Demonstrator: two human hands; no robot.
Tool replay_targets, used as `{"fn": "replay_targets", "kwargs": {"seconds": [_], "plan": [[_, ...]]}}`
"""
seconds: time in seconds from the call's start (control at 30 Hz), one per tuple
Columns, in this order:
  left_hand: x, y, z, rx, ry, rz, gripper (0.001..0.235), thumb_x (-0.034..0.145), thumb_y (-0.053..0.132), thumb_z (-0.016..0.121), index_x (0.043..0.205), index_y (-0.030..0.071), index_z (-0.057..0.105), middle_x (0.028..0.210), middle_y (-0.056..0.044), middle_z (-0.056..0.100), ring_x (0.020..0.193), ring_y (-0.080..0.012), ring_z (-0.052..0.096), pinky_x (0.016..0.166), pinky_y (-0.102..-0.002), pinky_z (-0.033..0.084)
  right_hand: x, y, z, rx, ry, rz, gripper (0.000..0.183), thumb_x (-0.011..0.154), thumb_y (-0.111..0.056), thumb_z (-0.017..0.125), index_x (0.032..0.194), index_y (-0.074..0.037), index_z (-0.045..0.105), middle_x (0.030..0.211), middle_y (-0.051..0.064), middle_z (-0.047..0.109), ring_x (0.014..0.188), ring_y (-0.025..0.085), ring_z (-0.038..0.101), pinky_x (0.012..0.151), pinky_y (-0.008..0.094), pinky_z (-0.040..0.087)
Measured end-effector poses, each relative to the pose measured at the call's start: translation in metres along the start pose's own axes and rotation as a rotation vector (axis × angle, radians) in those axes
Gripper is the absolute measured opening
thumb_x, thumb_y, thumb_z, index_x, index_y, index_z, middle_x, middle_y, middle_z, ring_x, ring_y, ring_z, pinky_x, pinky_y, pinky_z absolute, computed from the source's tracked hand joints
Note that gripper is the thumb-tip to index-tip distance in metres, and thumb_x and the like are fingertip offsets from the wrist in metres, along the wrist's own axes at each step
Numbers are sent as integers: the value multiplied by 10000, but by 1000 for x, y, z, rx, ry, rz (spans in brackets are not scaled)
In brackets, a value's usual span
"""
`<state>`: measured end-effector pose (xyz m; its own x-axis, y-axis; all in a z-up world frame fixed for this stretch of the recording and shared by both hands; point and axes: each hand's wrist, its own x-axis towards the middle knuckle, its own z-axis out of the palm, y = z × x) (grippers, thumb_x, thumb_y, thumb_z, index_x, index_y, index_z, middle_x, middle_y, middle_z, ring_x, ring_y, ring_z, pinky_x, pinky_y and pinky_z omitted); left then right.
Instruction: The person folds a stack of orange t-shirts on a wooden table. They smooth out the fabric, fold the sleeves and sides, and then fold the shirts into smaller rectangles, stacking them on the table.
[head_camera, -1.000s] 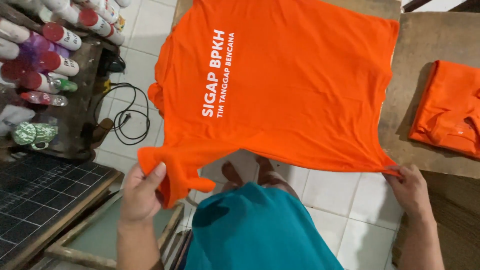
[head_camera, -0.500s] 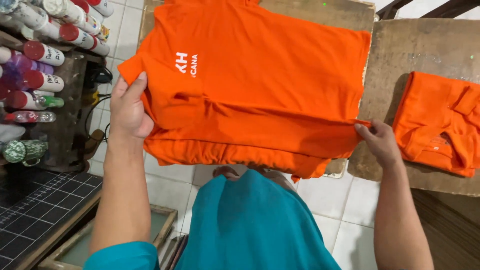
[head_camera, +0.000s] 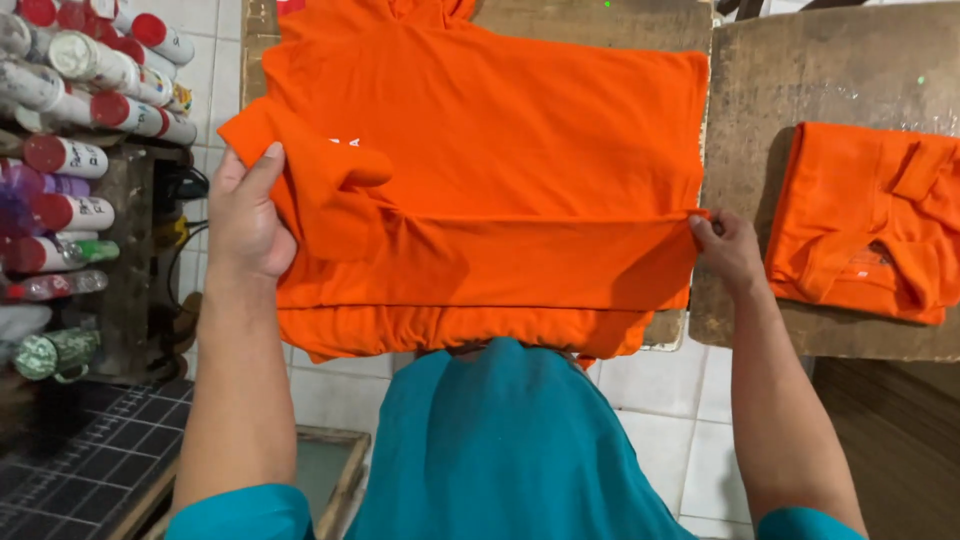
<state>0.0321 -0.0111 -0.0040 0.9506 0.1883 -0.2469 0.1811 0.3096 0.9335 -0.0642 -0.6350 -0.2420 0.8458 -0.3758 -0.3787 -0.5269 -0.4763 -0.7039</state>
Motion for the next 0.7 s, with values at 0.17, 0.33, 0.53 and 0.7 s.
{"fn": "replay_targets", "kwargs": {"seconds": [0.17, 0.33, 0.53, 0.7], "plan": [[29, 0, -6, -26, -106, -66, 361, 1055, 132, 638, 1400, 234, 603, 1371, -92, 674, 1236, -283, 696, 1075, -509, 569, 9, 5, 7, -114, 98, -41, 226, 1006, -313, 718, 1074, -99, 744, 751, 123, 643, 676, 252, 625, 552, 417, 473], [40, -14, -14, -177, -153, -93, 397, 1019, 55, 619, 1398, 166, 579, 1352, -153, 665, 1239, -349, 674, 1083, -570, 539, -40, -99, 37, -611, 211, -180, 507, 933, -190, 697, 1409, -46, 602, 1202, 323, 570, 1091, 579, 578, 851, 692, 511], [70, -78, -34, -339, -137, -257, 427, 996, 57, 633, 1377, 236, 563, 1336, -105, 678, 1166, -323, 718, 948, -542, 624, -172, -333, 205, 48, -195, -700, 847, 768, -369, 866, 1415, 10, 473, 1230, 278, 558, 1124, 508, 595, 941, 590, 503], [58, -25, -31, -408, -254, -299, 418, 1004, 86, 636, 1401, 157, 529, 1359, -157, 655, 1192, -352, 695, 938, -569, 623, -143, -369, 287, -382, -146, -658, 539, 740, -293, 802, 1148, -20, 582, 1078, 195, 616, 999, 451, 643, 781, 574, 531]]}}
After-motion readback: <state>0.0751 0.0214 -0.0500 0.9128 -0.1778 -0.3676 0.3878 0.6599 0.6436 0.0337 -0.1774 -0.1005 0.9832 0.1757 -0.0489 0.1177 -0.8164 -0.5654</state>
